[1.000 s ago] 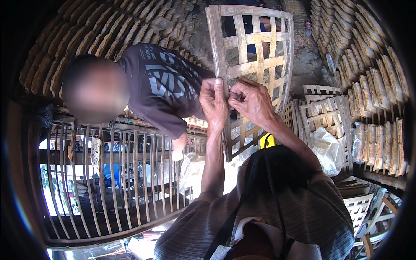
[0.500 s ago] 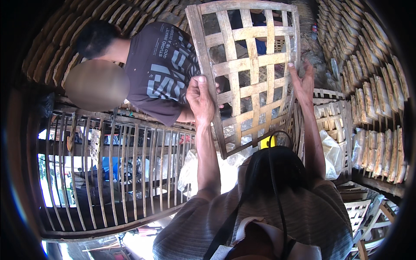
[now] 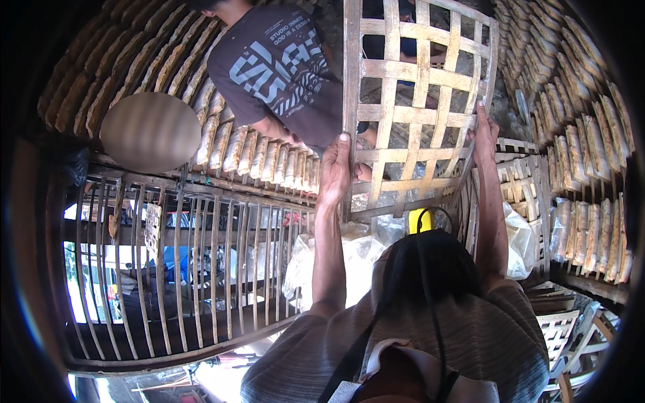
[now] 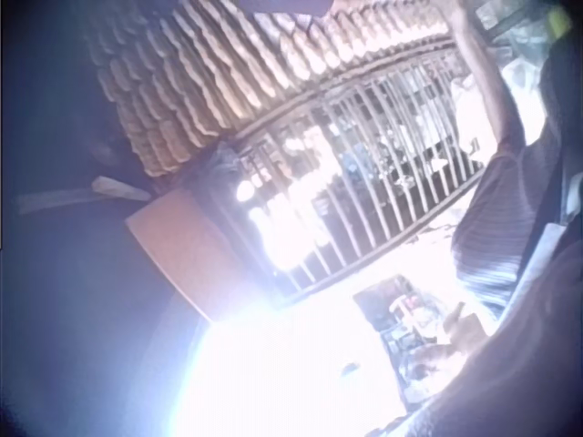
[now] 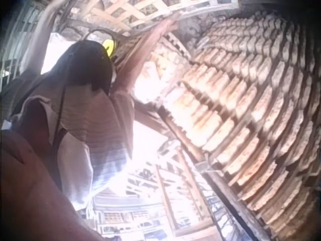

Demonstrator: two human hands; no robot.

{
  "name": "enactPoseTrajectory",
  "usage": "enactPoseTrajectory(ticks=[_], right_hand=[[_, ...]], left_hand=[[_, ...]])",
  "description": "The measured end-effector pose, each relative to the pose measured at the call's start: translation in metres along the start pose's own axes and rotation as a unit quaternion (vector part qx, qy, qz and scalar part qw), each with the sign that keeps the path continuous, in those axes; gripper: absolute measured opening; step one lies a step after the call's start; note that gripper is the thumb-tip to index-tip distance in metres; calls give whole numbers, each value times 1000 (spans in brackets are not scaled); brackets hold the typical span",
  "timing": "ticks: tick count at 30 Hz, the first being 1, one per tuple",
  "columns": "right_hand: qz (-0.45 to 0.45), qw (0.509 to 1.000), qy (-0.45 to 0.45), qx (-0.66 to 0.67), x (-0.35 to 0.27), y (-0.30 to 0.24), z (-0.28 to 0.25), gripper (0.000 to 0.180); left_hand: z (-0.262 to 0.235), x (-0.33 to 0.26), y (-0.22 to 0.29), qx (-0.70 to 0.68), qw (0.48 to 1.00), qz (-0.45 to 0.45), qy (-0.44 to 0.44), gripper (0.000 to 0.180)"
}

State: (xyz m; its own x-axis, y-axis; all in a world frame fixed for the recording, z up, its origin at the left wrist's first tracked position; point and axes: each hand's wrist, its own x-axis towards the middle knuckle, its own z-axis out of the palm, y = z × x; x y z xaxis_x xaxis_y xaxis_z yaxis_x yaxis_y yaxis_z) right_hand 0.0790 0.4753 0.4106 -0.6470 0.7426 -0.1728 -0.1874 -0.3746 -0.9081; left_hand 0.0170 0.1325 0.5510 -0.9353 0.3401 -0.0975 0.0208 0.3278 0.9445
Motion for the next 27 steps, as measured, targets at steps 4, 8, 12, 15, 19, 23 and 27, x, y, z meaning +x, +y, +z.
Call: enactPoseTrajectory(ticks=[4, 8, 12, 15, 19, 23, 27], right_hand=[[-507, 653, 293, -481, -15, -34, 27, 49], [-399, 879, 14, -262, -75, -77, 70, 30], [1, 932, -309, -187, -115, -92, 113, 21], [16, 937, -319, -140, -126, -84, 130, 25], [64, 943, -309, -108, -130, -85, 138, 26], [69, 958, -272, -57, -140, -77, 142, 23], [-39, 971, -234, 40, -135, -43, 149, 17]], left_hand=[[20, 3, -4, -80, 993, 71, 47, 58], [27, 2, -7, -80, 988, 118, 67, 54], [29, 1, 1, -55, 993, 96, 39, 50], [38, -5, 10, -50, 995, 73, 35, 48], [46, -14, 26, -44, 996, 65, 35, 45], [52, -17, 22, -20, 996, 75, 53, 50], [60, -20, 30, 2, 994, 90, 63, 47]])
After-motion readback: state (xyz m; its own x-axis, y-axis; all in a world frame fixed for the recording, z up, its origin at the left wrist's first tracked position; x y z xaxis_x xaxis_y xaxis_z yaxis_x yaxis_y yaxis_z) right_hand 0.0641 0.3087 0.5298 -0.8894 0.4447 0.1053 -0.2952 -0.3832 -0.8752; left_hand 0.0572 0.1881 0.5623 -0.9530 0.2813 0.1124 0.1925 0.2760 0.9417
